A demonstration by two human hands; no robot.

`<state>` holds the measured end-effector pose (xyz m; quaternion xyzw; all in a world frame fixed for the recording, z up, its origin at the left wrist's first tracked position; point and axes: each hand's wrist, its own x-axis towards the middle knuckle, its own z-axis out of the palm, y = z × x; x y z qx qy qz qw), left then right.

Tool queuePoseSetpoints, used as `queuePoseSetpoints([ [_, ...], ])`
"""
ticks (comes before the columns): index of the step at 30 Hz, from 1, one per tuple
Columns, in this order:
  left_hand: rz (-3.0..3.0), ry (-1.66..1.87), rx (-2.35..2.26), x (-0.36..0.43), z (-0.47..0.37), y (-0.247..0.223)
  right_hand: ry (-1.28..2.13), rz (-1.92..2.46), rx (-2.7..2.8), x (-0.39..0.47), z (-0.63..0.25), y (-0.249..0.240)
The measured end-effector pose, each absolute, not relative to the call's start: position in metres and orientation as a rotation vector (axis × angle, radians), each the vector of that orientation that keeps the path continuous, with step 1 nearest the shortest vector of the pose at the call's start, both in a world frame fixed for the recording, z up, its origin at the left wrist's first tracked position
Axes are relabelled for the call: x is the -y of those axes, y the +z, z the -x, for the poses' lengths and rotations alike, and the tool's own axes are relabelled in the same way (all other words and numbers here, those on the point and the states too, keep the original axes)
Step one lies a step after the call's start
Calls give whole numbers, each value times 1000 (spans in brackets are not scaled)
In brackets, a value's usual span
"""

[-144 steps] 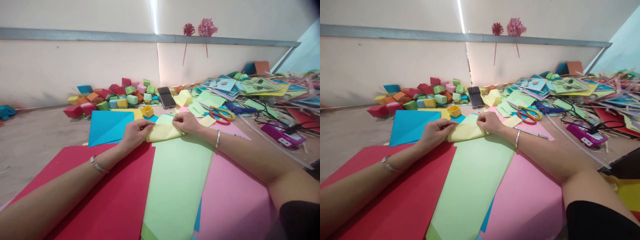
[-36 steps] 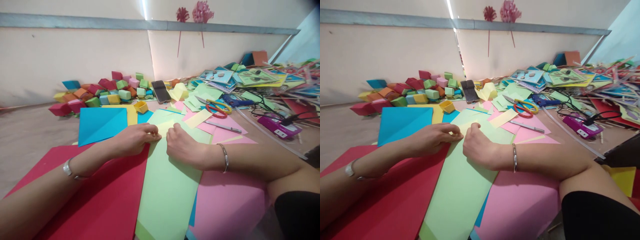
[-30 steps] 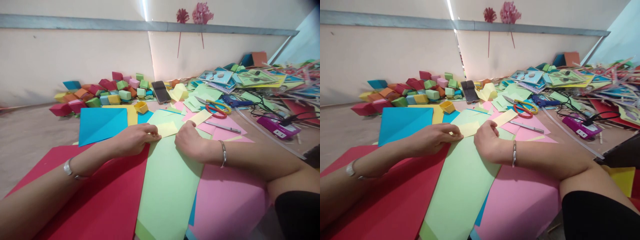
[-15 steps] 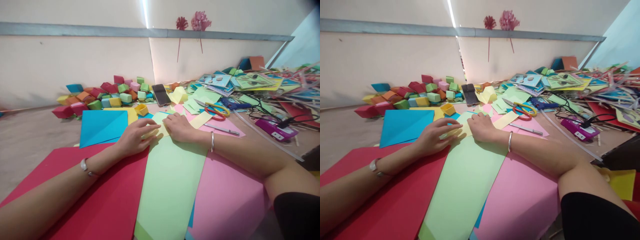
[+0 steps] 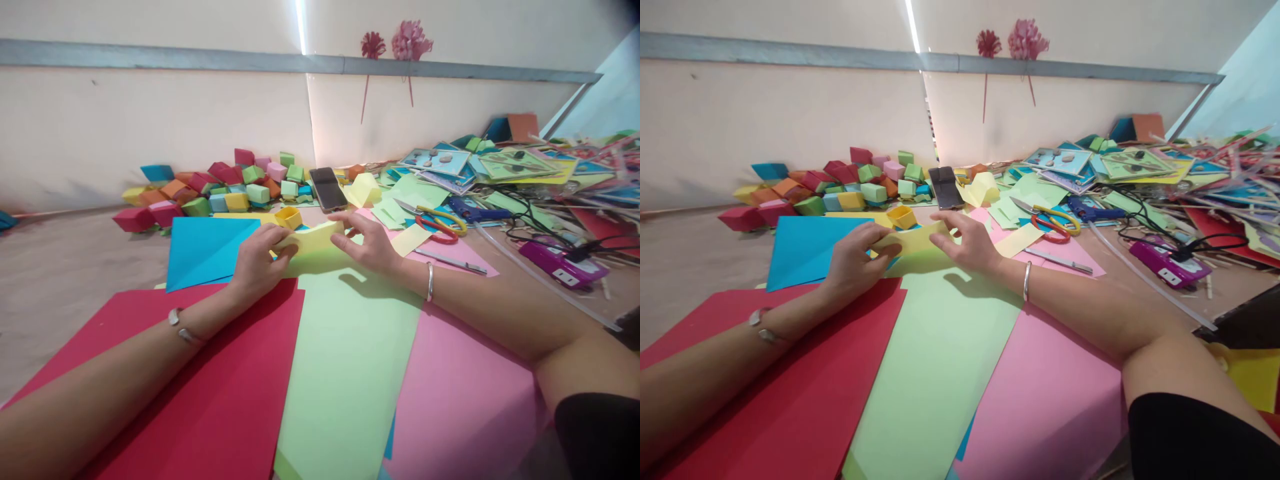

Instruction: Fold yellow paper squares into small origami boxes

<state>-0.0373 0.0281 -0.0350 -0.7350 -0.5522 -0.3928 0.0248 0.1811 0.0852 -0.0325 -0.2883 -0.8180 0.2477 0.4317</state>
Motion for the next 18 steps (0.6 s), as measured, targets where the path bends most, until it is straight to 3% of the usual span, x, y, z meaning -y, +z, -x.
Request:
queuePoseSetpoints([
  [7,2338,-1566,1753,-32,42,-41,207,649,2297,-85,-185,-31],
  [13,2791,-1624,1798,-28,48,-32,-343,-180,2943,-60,-185,-12],
  [18,3030,-1583,1798,-28,47,-28,-380,-357,3003,-39,-180,-9],
])
